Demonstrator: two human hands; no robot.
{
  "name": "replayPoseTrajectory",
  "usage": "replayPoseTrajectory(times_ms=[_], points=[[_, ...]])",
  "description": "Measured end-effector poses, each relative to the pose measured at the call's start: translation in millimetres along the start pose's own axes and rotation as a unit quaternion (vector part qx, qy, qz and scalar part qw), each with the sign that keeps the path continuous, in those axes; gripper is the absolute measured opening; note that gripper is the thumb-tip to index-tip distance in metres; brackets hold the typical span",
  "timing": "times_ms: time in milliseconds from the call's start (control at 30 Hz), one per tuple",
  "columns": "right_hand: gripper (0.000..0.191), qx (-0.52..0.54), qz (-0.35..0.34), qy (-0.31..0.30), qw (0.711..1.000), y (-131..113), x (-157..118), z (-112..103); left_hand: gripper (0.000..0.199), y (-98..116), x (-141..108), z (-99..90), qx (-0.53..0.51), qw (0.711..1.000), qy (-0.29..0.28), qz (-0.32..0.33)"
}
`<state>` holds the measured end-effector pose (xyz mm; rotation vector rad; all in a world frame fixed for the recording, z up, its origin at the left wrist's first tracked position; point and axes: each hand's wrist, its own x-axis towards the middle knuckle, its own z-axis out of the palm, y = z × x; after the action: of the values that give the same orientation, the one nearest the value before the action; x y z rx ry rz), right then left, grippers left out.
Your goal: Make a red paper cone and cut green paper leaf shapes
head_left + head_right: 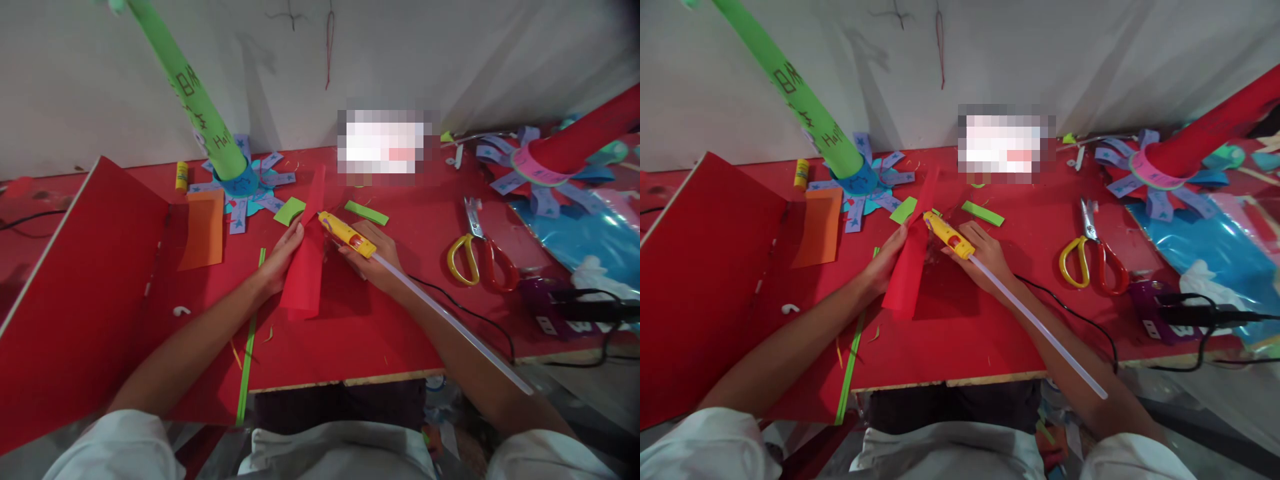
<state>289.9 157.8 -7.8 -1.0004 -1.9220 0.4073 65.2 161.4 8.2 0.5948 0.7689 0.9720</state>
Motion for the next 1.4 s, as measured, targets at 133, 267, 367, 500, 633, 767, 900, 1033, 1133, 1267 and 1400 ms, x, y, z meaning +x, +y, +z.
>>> replayPoseTrajectory(times_ms=[133,267,367,500,633,767,900,1033,1133,1267,1400], points=[[0.027,-0.005,-0.007,-0.003,1.000,0.1,0.2,-0.2,0.080,0.6,-0.4,1.9,0.014,1.000,-0.005,0.012],[0.030,-0.017,-0.008,-0.012,1.000,-0.7,0.3,-1.0,0.083,0.7,-0.6,3.1,0.020,1.000,-0.010,0.014],[0.034,-0.014,-0.001,-0.019,1.000,-0.4,-0.3,-1.2,0.087,0.5,-0.3,3.2,0.024,0.999,-0.012,0.018],[0.036,-0.005,-0.004,-0.022,1.000,0.8,-0.6,-0.8,0.090,1.1,-0.7,3.7,0.028,0.999,-0.007,0.015],[0.039,0.000,-0.010,-0.019,1.000,1.4,-0.7,0.3,0.090,1.2,-1.5,3.8,0.030,0.999,-0.007,0.013],[0.042,-0.006,0.002,-0.025,1.000,1.5,-2.0,0.6,0.090,-0.6,-0.8,2.6,0.031,0.999,-0.005,0.014],[0.044,-0.014,0.004,-0.031,0.999,1.2,-3.5,0.1,0.096,-3.6,1.0,0.3,0.041,0.999,0.020,0.015],[0.044,-0.010,0.002,-0.030,0.999,0.0,-3.3,-0.2,0.087,-5.8,2.2,-1.8,0.046,0.998,0.030,0.029],[0.045,-0.016,0.002,-0.031,0.999,-1.4,-2.5,-0.7,0.077,-5.9,2.1,-2.2,0.044,0.998,0.031,0.028],[0.047,-0.026,0.002,-0.031,0.999,-1.4,-1.9,-0.4,0.072,-4.0,0.7,1.6,0.029,0.999,0.021,0.012],[0.047,-0.033,0.002,-0.019,0.999,1.0,-2.0,1.0,0.064,0.4,-1.4,9.8,-0.005,1.000,-0.021,-0.010]])
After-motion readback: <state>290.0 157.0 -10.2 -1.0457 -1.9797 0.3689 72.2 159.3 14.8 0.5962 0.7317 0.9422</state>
